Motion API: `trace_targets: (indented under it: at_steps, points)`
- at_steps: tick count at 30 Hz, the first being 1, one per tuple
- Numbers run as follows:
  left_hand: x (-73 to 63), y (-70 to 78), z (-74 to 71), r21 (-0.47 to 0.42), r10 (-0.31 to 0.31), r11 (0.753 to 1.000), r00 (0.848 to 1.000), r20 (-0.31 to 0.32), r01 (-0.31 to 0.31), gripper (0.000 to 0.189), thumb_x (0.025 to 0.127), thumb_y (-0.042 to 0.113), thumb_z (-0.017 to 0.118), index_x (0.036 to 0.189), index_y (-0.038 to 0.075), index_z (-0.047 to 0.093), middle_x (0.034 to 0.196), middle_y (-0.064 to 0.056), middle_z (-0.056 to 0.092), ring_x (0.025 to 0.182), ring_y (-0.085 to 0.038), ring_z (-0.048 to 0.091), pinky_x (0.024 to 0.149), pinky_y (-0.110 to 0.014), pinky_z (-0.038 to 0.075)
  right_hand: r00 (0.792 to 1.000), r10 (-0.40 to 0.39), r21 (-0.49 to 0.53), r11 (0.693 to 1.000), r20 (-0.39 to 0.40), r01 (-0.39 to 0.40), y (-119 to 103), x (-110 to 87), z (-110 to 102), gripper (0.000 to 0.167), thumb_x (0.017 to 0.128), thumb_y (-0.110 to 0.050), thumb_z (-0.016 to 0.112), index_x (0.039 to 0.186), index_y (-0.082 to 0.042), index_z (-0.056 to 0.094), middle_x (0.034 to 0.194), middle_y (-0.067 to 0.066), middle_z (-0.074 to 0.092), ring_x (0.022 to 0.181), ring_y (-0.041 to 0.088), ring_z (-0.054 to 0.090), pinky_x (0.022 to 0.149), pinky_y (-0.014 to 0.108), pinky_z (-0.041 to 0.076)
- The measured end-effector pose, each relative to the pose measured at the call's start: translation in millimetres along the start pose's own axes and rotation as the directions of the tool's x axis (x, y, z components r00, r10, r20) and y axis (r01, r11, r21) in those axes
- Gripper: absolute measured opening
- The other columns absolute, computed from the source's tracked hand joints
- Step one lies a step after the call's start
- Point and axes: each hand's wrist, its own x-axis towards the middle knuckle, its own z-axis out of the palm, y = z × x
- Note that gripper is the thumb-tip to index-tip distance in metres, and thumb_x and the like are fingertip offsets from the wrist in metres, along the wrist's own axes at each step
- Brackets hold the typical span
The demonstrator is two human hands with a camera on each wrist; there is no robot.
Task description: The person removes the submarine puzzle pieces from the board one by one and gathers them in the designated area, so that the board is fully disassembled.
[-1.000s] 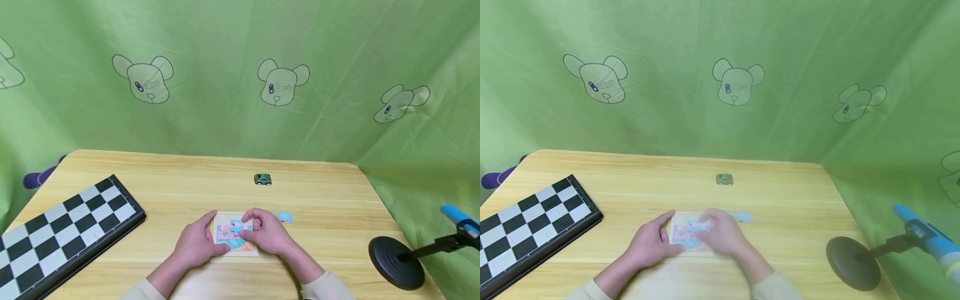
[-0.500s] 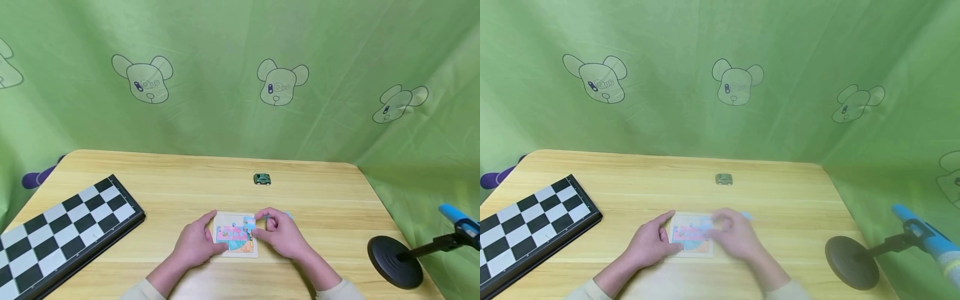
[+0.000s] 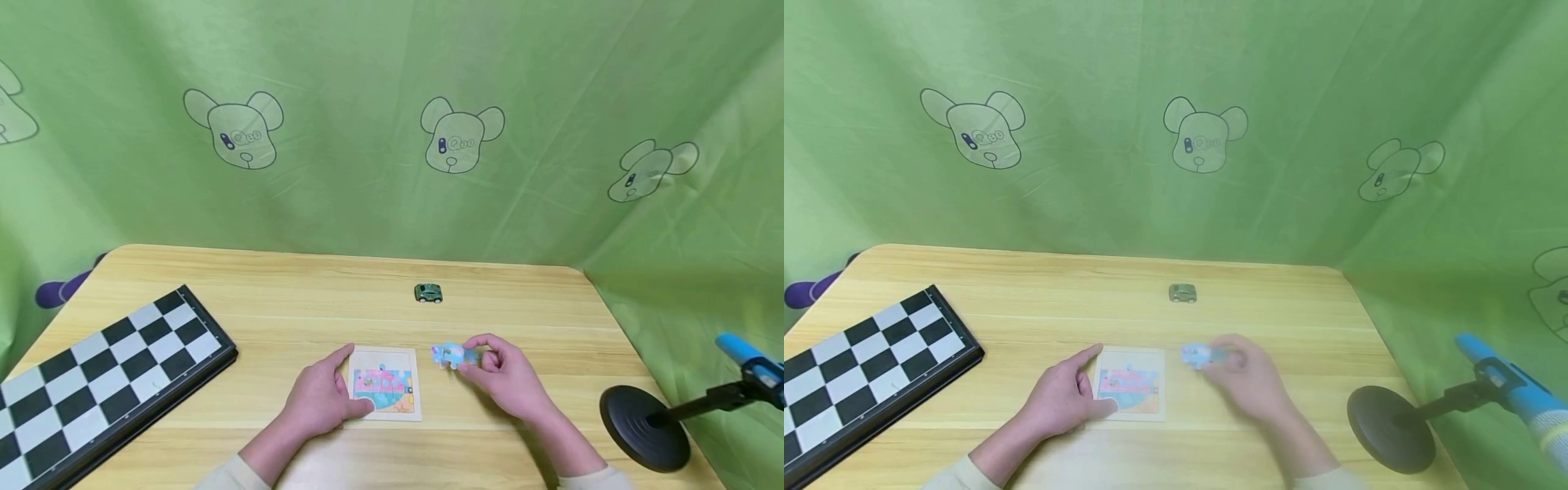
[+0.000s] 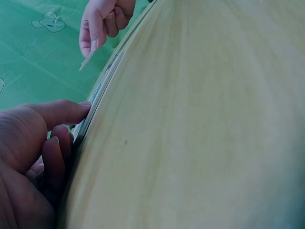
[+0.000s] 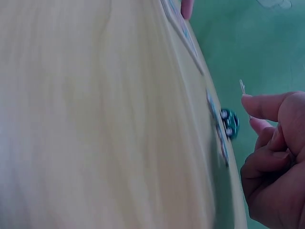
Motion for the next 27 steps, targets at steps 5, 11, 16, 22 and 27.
trace_targets:
  at_steps: [5, 11, 16, 22, 27]
  points:
    - [-0.3, 0.4, -0.3, -0.009, -0.004, 1.000, 1.000, 0.006, 0.004, 0.102, 0.064, 0.022, 0.092, 0.150, 0.001, 0.041, 0.062, 0.000, 0.056, 0.045, -0.015, 0.053, 0.045, -0.031, 0.042, 1.000, 0.013, -0.038, 0.999, -0.026, -0.013, 10.1, -1.7, -14.7, 0.035, 0.085, -0.011, 0.080, 0.115, -0.005, 0.065, 0.062, -0.002, 0.031, 0.053, 0.010, 0.032, 0.052, 0.027, 0.034]
    - [-0.2, 0.8, -1.2, -0.018, -0.009, 1.000, 1.000, 0.020, 0.009, 0.103, 0.065, 0.022, 0.093, 0.151, 0.001, 0.040, 0.063, 0.000, 0.057, 0.045, -0.015, 0.054, 0.044, -0.032, 0.043, 0.999, 0.007, -0.118, 0.993, -0.048, -0.013, 27.4, -3.4, -31.8, 0.033, 0.086, -0.016, 0.080, 0.115, -0.007, 0.065, 0.062, -0.003, 0.030, 0.052, 0.009, 0.031, 0.051, 0.028, 0.033]
    - [0.1, 1.4, -1.8, -0.014, -0.017, 1.000, 1.000, 0.019, 0.017, 0.105, 0.064, 0.022, 0.093, 0.152, 0.002, 0.039, 0.063, 0.000, 0.057, 0.046, -0.015, 0.053, 0.044, -0.032, 0.043, 0.999, 0.017, -0.145, 0.989, -0.051, -0.025, 35.3, -4.2, -42.8, 0.034, 0.088, -0.017, 0.079, 0.117, -0.006, 0.064, 0.063, -0.002, 0.030, 0.052, 0.010, 0.031, 0.051, 0.028, 0.032]
    - [0.0, 1.1, -2.0, -0.020, -0.026, 0.999, 0.999, 0.018, 0.027, 0.106, 0.064, 0.022, 0.093, 0.152, 0.003, 0.038, 0.063, -0.001, 0.058, 0.045, -0.015, 0.053, 0.044, -0.032, 0.043, 0.999, 0.011, -0.165, 0.986, -0.040, -0.017, 44.8, 0.5, -49.4, 0.035, 0.088, -0.018, 0.079, 0.117, -0.006, 0.064, 0.064, -0.002, 0.030, 0.054, 0.010, 0.031, 0.055, 0.029, 0.032]
    - [-0.3, 1.0, -1.9, -0.015, -0.027, 1.000, 1.000, 0.014, 0.027, 0.106, 0.064, 0.023, 0.093, 0.152, 0.003, 0.039, 0.064, 0.000, 0.058, 0.046, -0.015, 0.053, 0.044, -0.032, 0.043, 1.000, 0.000, -0.188, 0.982, -0.028, -0.005, 52.1, 5.2, -51.3, 0.034, 0.088, -0.019, 0.079, 0.116, -0.006, 0.064, 0.063, -0.002, 0.032, 0.054, 0.011, 0.032, 0.061, 0.028, 0.035]
